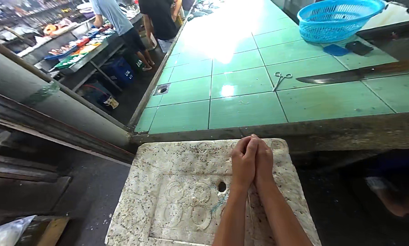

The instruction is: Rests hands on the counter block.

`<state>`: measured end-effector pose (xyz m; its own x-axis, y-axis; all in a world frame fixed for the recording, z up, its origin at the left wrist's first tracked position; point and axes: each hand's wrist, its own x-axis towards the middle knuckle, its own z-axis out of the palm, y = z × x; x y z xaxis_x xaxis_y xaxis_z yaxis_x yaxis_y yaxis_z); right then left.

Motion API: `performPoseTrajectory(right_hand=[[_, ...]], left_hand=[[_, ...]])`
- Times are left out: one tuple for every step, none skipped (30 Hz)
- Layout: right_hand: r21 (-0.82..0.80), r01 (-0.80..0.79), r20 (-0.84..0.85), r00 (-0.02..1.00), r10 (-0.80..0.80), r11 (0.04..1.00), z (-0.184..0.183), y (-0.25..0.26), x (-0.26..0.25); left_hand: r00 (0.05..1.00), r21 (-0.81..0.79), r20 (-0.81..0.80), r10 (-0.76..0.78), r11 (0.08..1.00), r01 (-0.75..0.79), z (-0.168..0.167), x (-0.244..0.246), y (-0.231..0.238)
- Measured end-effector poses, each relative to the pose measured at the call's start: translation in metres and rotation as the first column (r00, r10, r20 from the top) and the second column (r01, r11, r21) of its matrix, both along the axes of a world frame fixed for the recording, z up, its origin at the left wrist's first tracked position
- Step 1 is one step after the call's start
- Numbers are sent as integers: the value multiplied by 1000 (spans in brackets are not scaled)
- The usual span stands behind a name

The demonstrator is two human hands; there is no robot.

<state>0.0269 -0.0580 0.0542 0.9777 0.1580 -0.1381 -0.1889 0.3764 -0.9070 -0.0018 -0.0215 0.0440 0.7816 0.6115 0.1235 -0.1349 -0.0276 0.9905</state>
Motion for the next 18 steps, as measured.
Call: performPoseTrajectory(right_hand=[[-3, -4, 11, 1000, 4, 1000, -1, 0, 0], [-8, -1, 17, 1000, 1, 1000, -1, 0, 0], [-14, 3, 19, 1000, -3, 1000, -1, -1, 1], [-17, 7, 19, 1000, -7, 1000, -1, -1, 1], [-25, 3, 16, 1000, -3, 1000, 0, -2, 0], [-29, -6, 14, 1000, 6, 1000, 1, -3, 0], [-31, -18, 13, 1000, 19, 999, 1, -3, -1], [-35, -34, 15, 999, 34, 999, 1, -5, -1], [-37, -51, 15, 999, 52, 998, 2, -6, -1], [-33, -63, 7, 998, 63, 997, 3, -7, -2], [-17, -69, 1, 998, 69, 997, 3, -7, -2], [2, -71, -2, 997, 71, 997, 2, -7, -2], [18, -74, -8, 997, 74, 997, 1, -7, -1], [29, -71, -17, 997, 72, 997, -1, -6, -1], [26, -71, -30, 997, 72, 997, -2, -7, 0], [21, -68, -42, 997, 69, 997, -3, -7, 1], [13, -66, -51, 996, 67, 998, -4, -7, 1], [5, -63, -54, 997, 63, 998, -5, -6, 2]], left_hand=[[1000, 5, 0, 2, 1000, -2, -1, 0, 0], [1000, 7, -3, 3, 1000, -3, -1, 0, 0], [1000, 7, -6, 2, 1000, -2, -1, 0, 0], [1000, 7, -7, 3, 1000, -3, 0, 1, -1], [1000, 7, -8, 4, 1000, -4, 0, 1, -2], [1000, 10, -7, 6, 1000, -6, 0, 1, -2], [1000, 17, -4, 10, 1000, -10, 0, 0, -2], [1000, 24, 1, 16, 1000, -16, -1, 0, -2], [1000, 32, 13, 21, 999, -22, -1, 0, -3], [999, 36, 24, 22, 999, -23, -1, -1, -3], [999, 38, 32, 25, 999, -27, -1, -1, -4], [999, 39, 34, 30, 999, -31, -1, -1, -4], [999, 39, 30, 35, 999, -36, -2, -1, -4], [999, 38, 23, 37, 999, -38, -4, -1, -4], [999, 37, 19, 37, 999, -38, -5, -1, -5], [999, 36, 15, 38, 999, -38, -7, -1, -5], [999, 38, 5, 39, 999, -39, -7, -1, -6], [999, 40, -5, 43, 998, -42, -7, -1, -6]])
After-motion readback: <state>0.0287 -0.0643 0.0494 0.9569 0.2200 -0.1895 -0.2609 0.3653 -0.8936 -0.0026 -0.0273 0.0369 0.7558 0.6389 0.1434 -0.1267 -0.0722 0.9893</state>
